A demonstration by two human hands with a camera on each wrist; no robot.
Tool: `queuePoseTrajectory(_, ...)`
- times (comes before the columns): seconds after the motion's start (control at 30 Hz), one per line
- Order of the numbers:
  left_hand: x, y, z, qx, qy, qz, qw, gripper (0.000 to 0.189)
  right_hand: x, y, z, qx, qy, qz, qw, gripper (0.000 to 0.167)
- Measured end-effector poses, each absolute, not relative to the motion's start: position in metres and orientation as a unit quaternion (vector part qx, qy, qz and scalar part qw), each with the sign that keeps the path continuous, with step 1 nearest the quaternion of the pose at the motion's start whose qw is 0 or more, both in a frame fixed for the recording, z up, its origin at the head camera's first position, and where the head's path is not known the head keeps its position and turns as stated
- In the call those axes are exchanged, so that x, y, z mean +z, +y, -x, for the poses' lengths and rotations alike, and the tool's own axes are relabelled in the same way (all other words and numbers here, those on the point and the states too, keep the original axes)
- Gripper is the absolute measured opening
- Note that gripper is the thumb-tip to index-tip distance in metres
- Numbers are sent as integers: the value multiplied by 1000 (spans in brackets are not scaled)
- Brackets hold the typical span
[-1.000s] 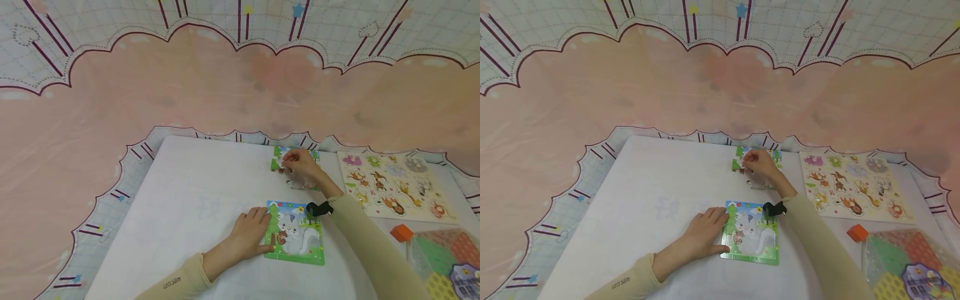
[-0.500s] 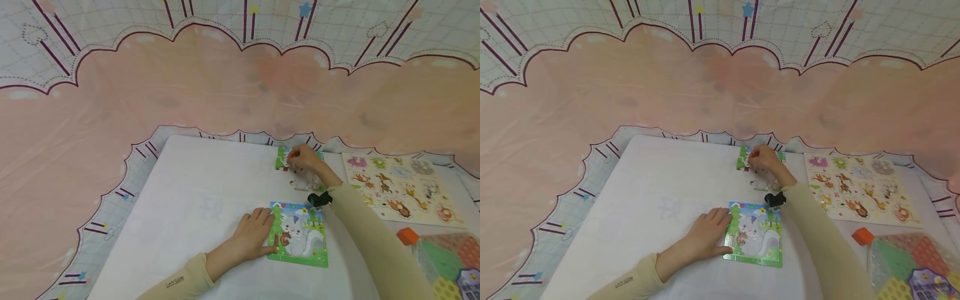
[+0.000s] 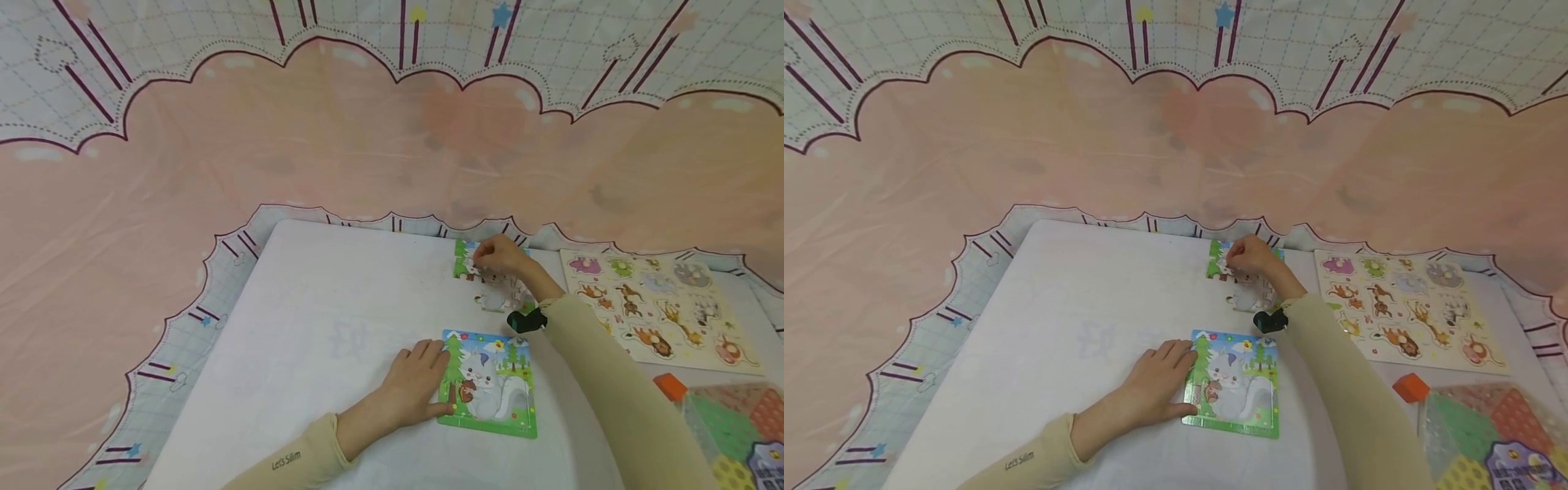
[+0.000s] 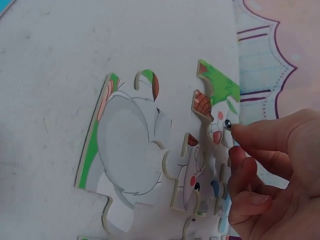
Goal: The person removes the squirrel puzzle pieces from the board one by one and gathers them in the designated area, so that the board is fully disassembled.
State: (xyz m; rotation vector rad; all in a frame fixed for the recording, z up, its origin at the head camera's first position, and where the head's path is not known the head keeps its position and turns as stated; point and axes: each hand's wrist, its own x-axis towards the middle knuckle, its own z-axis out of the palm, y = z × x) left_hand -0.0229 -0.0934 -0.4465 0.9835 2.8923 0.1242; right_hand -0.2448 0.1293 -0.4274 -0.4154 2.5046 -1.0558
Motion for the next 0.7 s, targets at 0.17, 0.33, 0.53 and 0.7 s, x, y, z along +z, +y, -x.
queuePoseTrajectory(0.17, -447, -94, 23, 39, 945, -323, 38, 86, -431, 131, 248, -365, 897, 156, 192, 17)
queuePoseTrajectory(0.33, -448, -94, 23, 33, 945, -325, 29, 87, -435, 132, 248, -354, 902, 166, 182, 16)
queuePoseTrajectory(0.53, -449, -94, 24, 29, 944, -328, 31, 87, -440, 130, 247, -336, 911, 165, 170, 16)
queuePoseTrajectory(0.7, -449, -93, 24, 24, 944, -328, 29, 87, -443, 128, 246, -328, 917, 174, 148, 17)
